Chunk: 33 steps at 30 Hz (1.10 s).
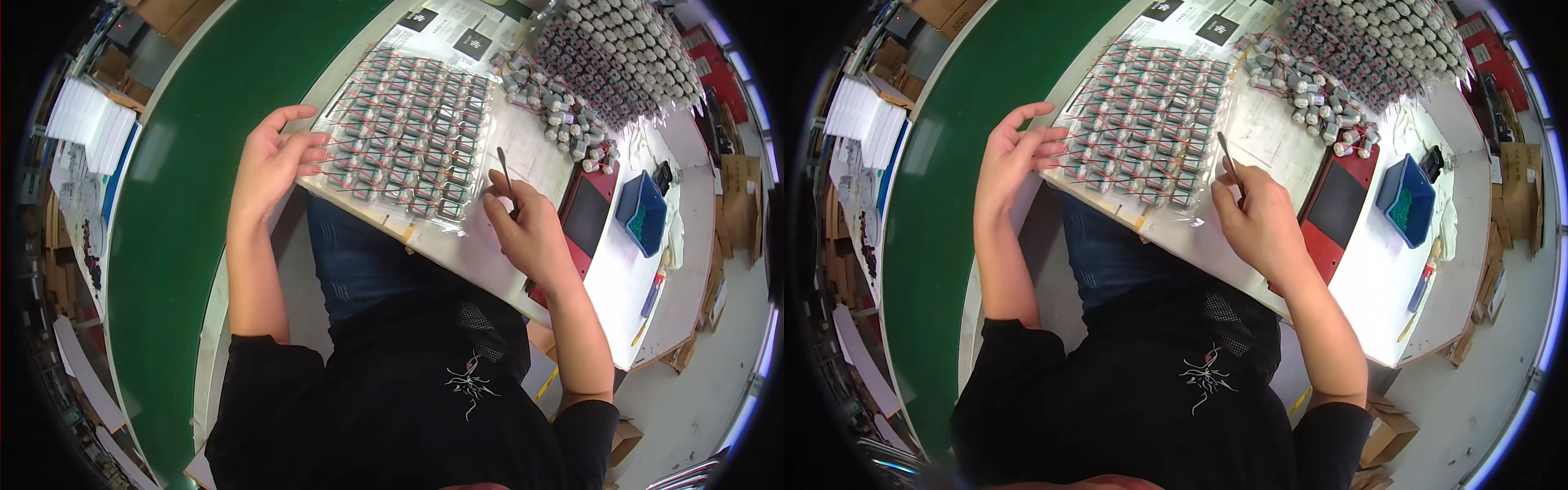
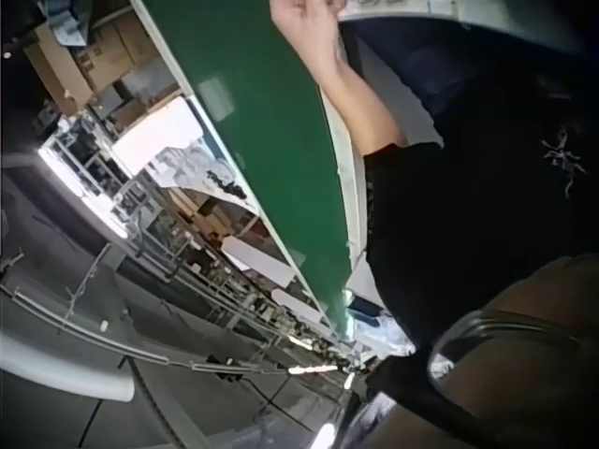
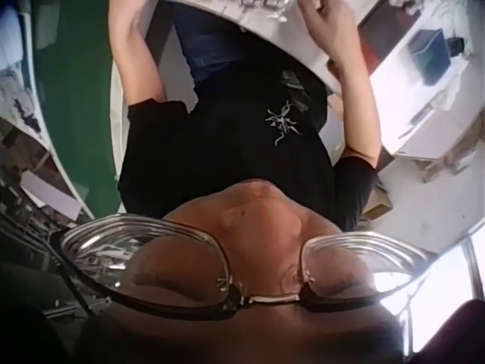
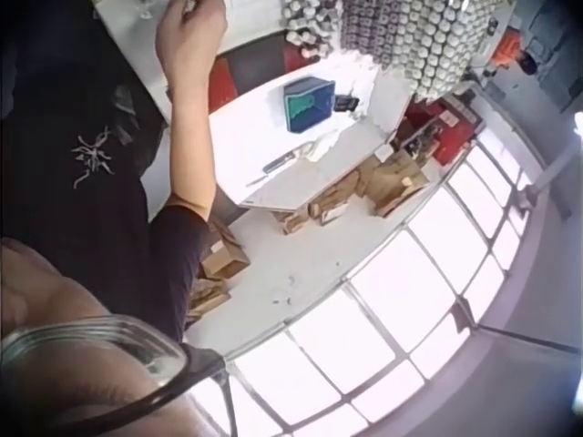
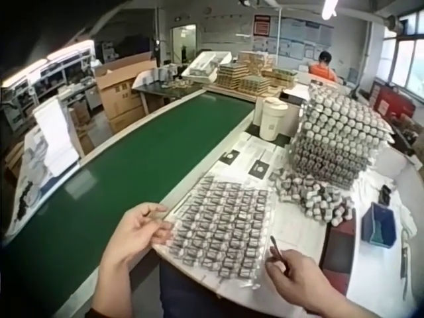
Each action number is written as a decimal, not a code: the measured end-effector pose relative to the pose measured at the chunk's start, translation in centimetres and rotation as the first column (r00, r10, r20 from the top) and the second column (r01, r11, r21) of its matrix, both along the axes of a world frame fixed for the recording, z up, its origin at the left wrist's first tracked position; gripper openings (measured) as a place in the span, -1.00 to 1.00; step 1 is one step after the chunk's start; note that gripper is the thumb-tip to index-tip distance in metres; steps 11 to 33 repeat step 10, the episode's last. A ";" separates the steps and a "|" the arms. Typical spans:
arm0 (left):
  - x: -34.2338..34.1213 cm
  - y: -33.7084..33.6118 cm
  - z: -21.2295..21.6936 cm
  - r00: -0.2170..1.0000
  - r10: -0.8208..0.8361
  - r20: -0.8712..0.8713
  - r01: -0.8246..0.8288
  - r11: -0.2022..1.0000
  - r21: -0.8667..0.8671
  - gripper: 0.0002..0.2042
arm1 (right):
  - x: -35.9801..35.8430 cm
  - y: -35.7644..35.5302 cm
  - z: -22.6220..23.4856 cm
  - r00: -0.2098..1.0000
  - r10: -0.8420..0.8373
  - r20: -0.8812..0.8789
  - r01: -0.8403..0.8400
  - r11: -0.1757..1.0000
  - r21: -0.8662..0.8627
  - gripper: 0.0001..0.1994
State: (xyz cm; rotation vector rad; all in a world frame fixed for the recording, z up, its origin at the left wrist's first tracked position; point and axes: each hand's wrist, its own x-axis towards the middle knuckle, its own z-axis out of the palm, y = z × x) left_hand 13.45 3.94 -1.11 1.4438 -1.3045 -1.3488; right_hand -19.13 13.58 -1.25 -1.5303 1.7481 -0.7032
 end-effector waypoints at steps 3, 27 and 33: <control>-0.5 0.9 0.8 0.998 0.022 0.066 -0.019 0.999 -0.032 -0.59 | -0.5 0.0 -0.3 0.992 0.059 -0.112 -0.080 0.978 -0.193 -0.51; -1.0 2.1 0.8 0.983 -0.048 0.176 0.059 0.996 -0.063 -0.50 | -1.6 -0.5 1.6 0.834 -0.260 0.487 0.008 0.888 0.460 -0.54; -1.0 2.1 0.8 0.983 -0.048 0.176 0.059 0.996 -0.063 -0.50 | -1.6 -0.5 1.6 0.834 -0.260 0.487 0.008 0.888 0.460 -0.54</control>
